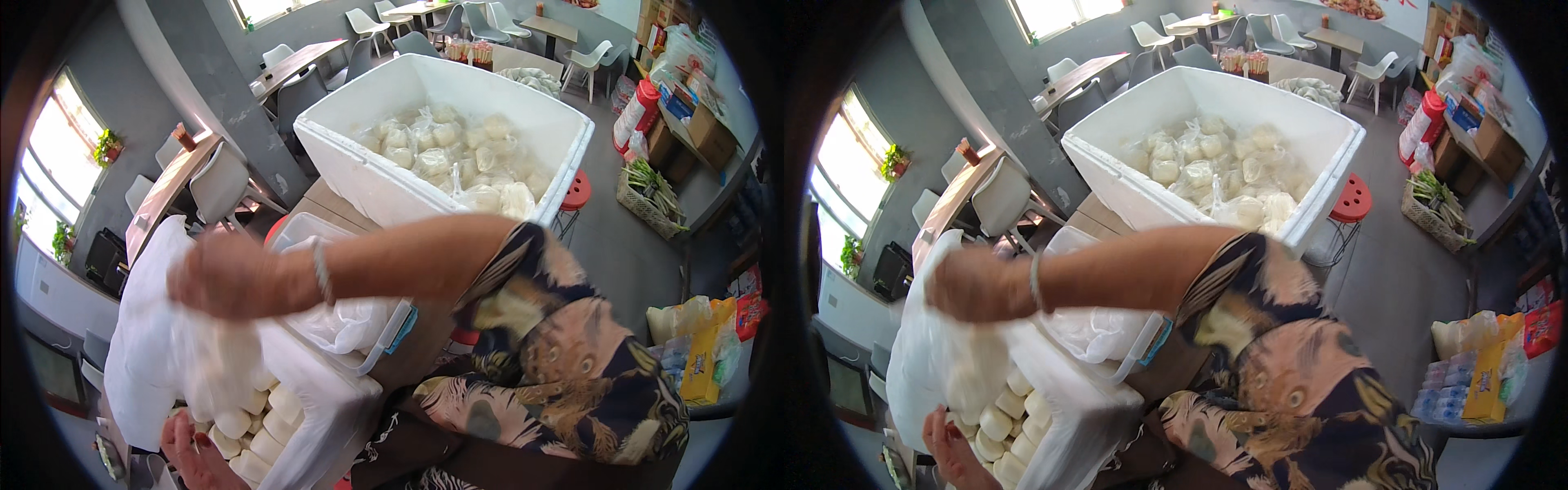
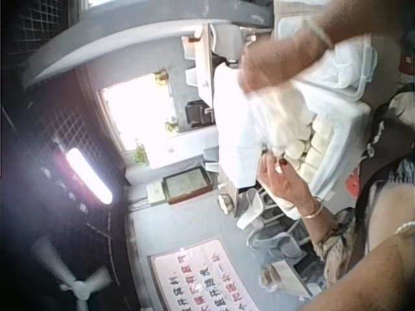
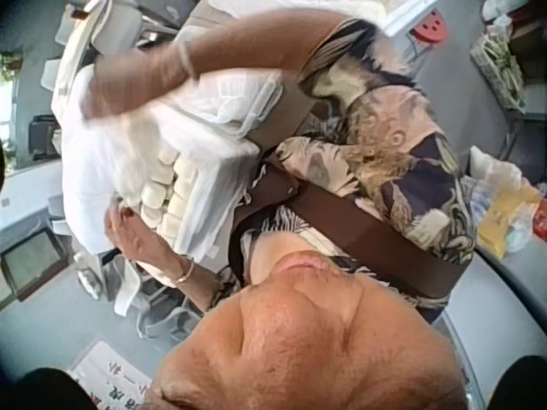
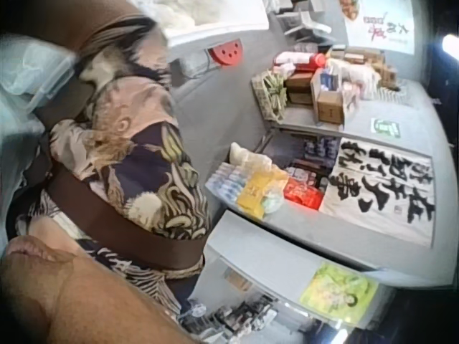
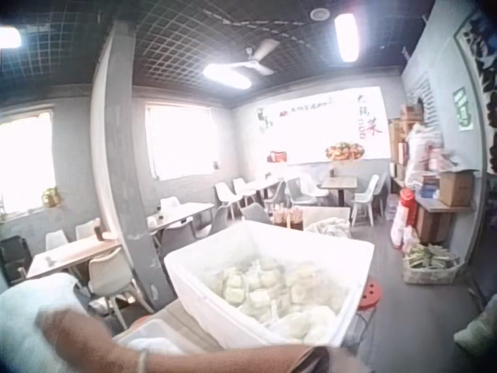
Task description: The person places white dumplings from a large container into small plastic bags, ties each bag, and sets it aside. The process is repeated for multiple dumplings throughout the clip.
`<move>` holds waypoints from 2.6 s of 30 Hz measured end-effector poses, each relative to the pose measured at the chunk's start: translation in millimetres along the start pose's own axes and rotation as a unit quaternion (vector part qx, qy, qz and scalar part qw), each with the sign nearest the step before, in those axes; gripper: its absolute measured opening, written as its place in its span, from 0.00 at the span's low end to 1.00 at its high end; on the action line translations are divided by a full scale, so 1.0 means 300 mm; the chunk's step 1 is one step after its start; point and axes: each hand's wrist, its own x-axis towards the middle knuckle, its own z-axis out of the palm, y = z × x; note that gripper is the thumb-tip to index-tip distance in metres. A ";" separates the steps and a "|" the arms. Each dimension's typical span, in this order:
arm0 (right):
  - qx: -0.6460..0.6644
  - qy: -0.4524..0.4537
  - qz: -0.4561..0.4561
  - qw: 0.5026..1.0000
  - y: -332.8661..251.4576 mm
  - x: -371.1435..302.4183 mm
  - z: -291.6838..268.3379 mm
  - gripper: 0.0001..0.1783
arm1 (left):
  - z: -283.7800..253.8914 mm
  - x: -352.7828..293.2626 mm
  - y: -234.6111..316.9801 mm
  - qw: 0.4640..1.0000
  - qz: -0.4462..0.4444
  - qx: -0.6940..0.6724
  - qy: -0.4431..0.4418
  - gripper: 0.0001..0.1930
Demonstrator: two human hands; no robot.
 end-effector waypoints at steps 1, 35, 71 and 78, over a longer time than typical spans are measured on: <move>-0.110 0.040 0.001 0.993 0.110 -0.030 -0.018 0.05 | 0.008 -0.007 -0.031 1.000 0.007 -0.001 -0.025 0.17; 0.443 -0.315 0.346 0.765 0.280 -0.217 0.114 0.09 | 0.101 -0.149 -0.006 0.972 -0.220 -0.065 -0.051 0.05; 0.831 -0.123 0.346 0.419 -0.358 0.050 0.067 0.10 | -0.004 -0.140 -0.045 0.809 -0.450 -0.354 0.131 0.13; 0.830 0.014 0.396 0.391 -0.349 0.038 0.065 0.11 | -0.048 -0.174 -0.048 0.915 -0.359 -0.158 0.095 0.05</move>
